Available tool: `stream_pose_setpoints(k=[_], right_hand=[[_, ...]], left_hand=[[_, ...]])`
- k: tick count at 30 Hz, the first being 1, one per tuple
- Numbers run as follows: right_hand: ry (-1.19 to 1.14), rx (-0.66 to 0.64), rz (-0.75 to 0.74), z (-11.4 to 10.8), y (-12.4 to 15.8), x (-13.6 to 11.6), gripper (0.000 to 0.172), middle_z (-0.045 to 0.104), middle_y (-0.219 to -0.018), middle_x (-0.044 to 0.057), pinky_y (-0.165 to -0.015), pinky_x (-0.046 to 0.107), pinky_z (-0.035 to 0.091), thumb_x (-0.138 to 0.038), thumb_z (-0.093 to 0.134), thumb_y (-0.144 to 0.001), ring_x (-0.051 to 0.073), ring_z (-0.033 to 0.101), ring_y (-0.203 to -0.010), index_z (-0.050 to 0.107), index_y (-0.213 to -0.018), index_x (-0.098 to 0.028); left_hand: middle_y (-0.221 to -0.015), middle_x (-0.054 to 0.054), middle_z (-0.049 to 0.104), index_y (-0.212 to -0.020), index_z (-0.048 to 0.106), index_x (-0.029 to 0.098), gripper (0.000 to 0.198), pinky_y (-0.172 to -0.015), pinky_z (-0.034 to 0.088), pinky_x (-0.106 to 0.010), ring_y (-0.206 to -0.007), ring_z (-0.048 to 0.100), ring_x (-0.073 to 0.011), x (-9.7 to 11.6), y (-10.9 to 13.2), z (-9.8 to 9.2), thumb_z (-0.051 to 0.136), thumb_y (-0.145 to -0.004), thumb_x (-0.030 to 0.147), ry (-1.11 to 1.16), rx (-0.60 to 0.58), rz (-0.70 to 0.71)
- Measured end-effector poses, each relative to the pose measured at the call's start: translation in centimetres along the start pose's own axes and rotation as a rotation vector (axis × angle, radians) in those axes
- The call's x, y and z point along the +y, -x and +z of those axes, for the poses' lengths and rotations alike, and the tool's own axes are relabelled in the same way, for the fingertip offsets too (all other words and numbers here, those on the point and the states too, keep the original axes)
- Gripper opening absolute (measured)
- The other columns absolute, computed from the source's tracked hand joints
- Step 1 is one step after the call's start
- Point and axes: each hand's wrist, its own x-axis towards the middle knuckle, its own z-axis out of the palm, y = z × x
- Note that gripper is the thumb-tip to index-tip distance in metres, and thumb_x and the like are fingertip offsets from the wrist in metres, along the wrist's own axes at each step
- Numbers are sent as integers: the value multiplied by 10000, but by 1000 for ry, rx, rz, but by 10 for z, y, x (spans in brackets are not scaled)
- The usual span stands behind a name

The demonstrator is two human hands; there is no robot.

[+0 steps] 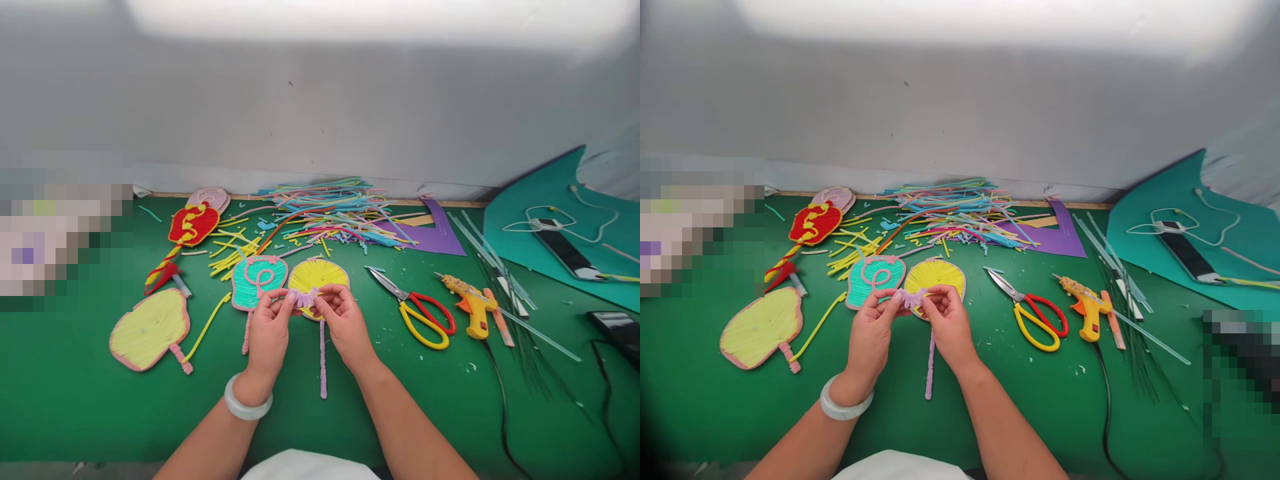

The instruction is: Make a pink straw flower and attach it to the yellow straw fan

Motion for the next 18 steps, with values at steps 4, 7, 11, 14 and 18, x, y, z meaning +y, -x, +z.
stream_pose_setpoints(k=[4, 7, 11, 14, 18], right_hand=[[29, 21, -35, 0, 0, 0, 339, 641, -855, 2, -708, 299, 536, -452, 752, -741, 149, 629, -784, 574, -931, -234], [46, 33, -46, -1, 0, 0, 321, 640, -869, 7, -708, 293, 533, -437, 748, -745, 152, 626, -799, 577, -924, -232], [102, 47, -88, -1, 0, 0, 276, 646, -879, 11, -739, 291, 526, -398, 735, -763, 151, 629, -821, 585, -919, -227], [146, 56, -123, -1, 0, 1, 249, 657, -883, 14, -754, 296, 523, -379, 723, -771, 155, 634, -828, 591, -912, -222], [177, 56, -148, -2, 1, 2, 219, 665, -876, 15, -767, 303, 518, -364, 713, -776, 160, 640, -827, 602, -899, -220]], left_hand=[[-736, -20, 722, -922, 621, 157, 341, -721, 556, -302, -677, 680, -154, 1, 0, 2, 734, -764, 436, -28, -39, -10], [-736, -23, 716, -898, 634, 157, 338, -708, 555, -300, -677, 673, -157, 3, 1, 3, 743, -743, 437, -42, -56, -7], [-780, -36, 721, -886, 657, 157, 326, -720, 556, -300, -718, 676, -164, 4, 2, 4, 745, -736, 432, -55, -52, 12], [-808, -43, 722, -879, 674, 156, 300, -741, 555, -294, -762, 677, -166, 3, 3, 4, 740, -743, 415, -73, -48, 32], [-817, -39, 721, -853, 691, 160, 258, -747, 547, -282, -775, 666, -162, 3, 3, 4, 734, -747, 391, -95, -57, 62]])
